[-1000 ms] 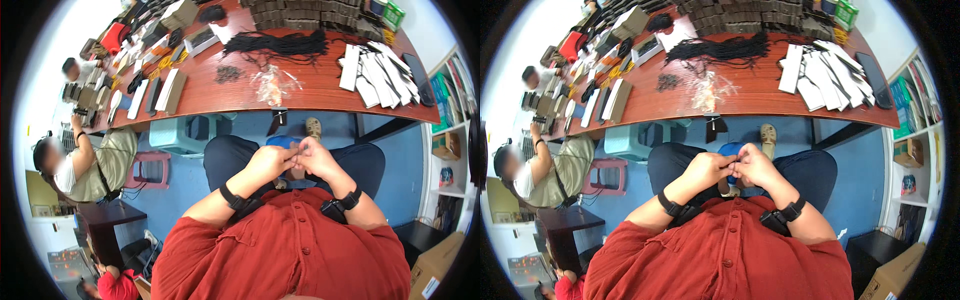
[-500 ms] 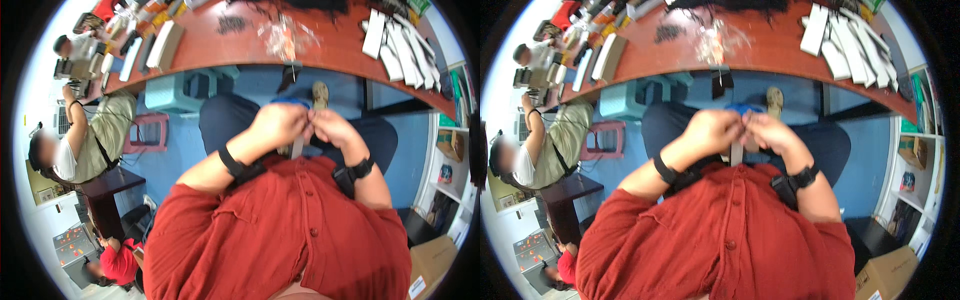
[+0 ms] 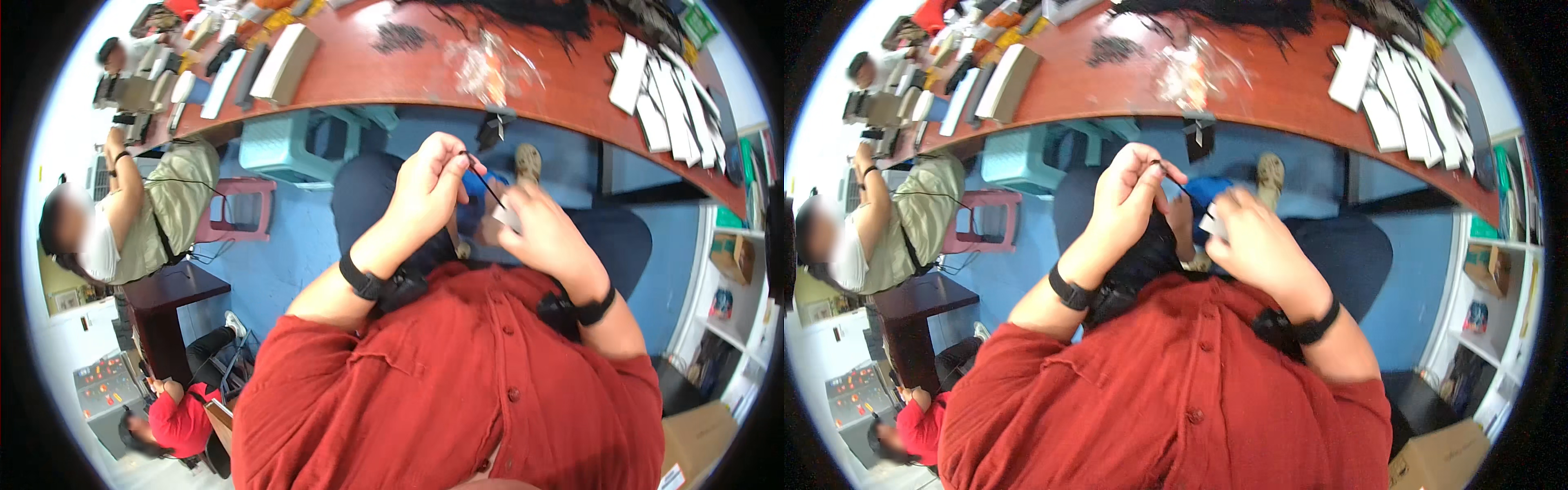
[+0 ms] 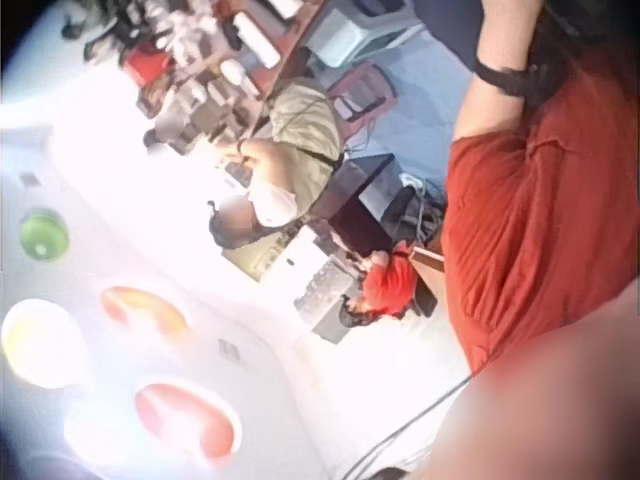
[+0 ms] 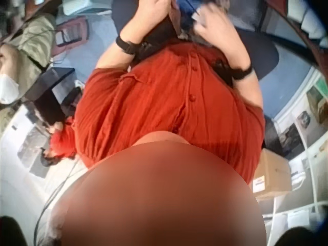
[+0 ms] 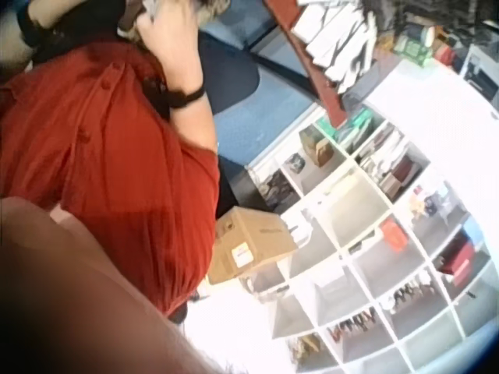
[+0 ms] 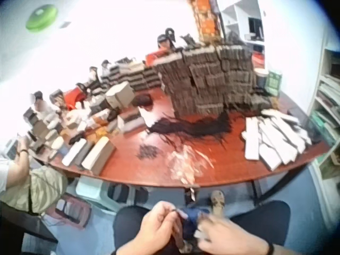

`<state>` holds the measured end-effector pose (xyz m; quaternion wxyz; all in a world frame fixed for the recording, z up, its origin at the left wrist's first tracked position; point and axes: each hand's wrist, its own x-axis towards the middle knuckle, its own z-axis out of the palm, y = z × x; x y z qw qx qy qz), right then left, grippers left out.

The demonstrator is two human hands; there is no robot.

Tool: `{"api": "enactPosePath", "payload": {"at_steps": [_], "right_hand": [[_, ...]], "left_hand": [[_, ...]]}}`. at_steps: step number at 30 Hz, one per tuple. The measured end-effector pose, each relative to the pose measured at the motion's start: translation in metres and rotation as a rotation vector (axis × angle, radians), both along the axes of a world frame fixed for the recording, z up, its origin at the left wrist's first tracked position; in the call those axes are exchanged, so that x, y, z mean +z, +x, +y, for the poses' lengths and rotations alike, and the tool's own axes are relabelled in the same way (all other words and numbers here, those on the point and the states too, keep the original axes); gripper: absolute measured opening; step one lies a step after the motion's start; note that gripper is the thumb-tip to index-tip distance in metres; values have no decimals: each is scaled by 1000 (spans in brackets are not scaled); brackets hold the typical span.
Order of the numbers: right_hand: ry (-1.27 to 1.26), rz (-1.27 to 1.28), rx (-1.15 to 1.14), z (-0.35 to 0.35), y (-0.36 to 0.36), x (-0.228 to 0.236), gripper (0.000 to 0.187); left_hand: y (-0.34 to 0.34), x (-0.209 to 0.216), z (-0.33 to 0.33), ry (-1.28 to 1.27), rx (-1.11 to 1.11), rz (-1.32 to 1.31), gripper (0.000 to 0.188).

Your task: The recorder is threading black string through small cardboard hangtags and knotting them.

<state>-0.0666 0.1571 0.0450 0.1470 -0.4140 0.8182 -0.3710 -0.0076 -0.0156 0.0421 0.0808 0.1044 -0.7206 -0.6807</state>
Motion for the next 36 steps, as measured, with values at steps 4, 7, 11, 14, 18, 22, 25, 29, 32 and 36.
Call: {"api": "enactPosePath", "payload": {"at_steps": [4, 7, 11, 14, 18, 22, 25, 29, 32, 36], "right_hand": [[124, -98, 73, 29, -28, 70, 26], [-35, 421, -310, 47, -79, 96, 42], [343, 765, -460, 65, -156, 101, 53], [144, 883, -438, 70, -158, 84, 51], [-85, 686, -419, 56, -121, 71, 37], [-218, 555, -474, 36, -84, 72, 24], [-449, 286, -348, 21, -56, 61, 11], [-416, -188, -198, -2, -21, 25, 21], [-413, -296, -300, -19, -16, -1, 18], [-372, -212, -329, -21, -30, -10, 13]], "left_hand": [[3, 35, -22, 171, -62, 76, 8], [-13, 66, -79, -604, 256, 334, 31], [-30, 85, -167, -1374, 651, 47, 35], [-36, 73, -200, -1429, 588, -259, 38], [-34, 63, -206, -1434, 647, -121, 35], [-30, 76, -185, -1589, 779, 182, 35], [-21, 75, -135, -1135, 599, 411, 15], [-6, 25, -28, -468, -49, 69, 9], [-3, -7, 7, -288, -151, 8, 12], [-18, -24, 6, -419, -146, 86, 15]]}}
